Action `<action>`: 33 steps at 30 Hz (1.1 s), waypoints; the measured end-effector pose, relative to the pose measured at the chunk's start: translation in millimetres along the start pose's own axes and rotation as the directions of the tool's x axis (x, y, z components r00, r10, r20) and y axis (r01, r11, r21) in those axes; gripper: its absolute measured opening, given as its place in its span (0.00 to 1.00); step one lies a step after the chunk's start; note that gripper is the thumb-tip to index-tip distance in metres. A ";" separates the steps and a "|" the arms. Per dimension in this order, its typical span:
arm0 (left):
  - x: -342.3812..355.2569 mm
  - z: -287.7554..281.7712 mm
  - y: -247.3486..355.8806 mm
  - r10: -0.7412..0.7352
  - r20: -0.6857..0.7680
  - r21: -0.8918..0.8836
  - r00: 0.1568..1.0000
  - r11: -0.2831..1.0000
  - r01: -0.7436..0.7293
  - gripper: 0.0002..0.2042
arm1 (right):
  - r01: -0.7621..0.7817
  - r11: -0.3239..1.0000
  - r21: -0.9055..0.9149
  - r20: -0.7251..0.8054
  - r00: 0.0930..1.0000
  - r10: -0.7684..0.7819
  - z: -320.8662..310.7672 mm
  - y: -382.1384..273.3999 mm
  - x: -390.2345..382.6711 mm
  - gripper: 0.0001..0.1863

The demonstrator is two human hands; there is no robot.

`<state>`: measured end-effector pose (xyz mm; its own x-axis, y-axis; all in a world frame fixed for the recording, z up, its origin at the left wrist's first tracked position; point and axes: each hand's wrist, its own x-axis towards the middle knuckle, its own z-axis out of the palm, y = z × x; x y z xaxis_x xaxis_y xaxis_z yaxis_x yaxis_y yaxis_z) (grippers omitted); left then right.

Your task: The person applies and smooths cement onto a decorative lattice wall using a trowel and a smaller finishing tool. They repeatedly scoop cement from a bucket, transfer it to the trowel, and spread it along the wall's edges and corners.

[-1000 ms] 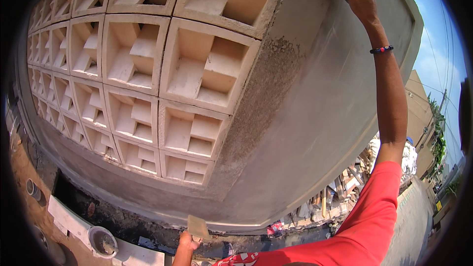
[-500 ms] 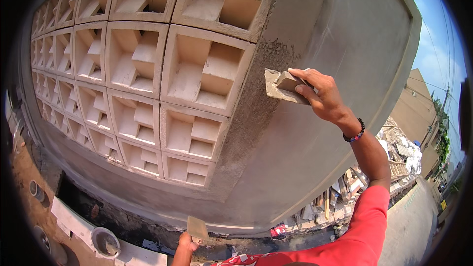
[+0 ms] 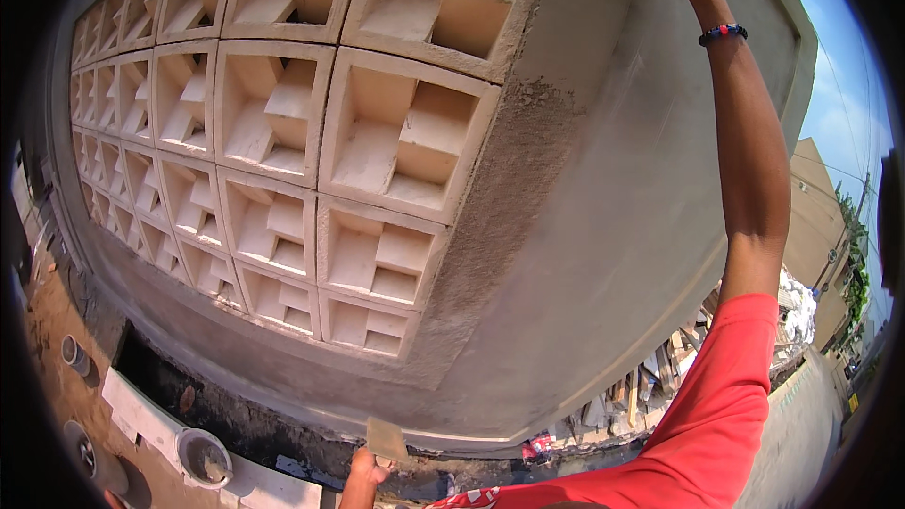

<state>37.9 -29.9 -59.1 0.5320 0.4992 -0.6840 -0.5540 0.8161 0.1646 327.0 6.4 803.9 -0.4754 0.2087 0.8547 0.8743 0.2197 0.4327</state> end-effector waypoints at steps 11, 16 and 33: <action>-0.7 -8.3 5.7 0.025 -0.023 0.119 0.999 0.993 -0.023 0.12 | 0.196 0.975 -0.107 0.219 0.961 -0.170 31.0 -113.3 -167.2 0.20; -13.3 2.9 12.1 0.014 -0.070 0.135 0.997 0.991 -0.005 0.09 | 0.024 0.985 0.168 0.434 0.896 -0.096 30.3 -143.5 -231.6 0.20; -18.6 -4.9 9.9 0.071 -0.057 0.086 0.996 0.994 -0.066 0.08 | -0.210 0.811 0.546 -0.324 0.840 0.435 1.5 27.7 -71.6 0.21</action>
<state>19.4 -32.5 -48.2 0.4542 0.5385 -0.7097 -0.5307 0.8034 0.2699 385.0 -1.1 754.2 0.0129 -0.0377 0.9992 0.7553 0.6552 0.0149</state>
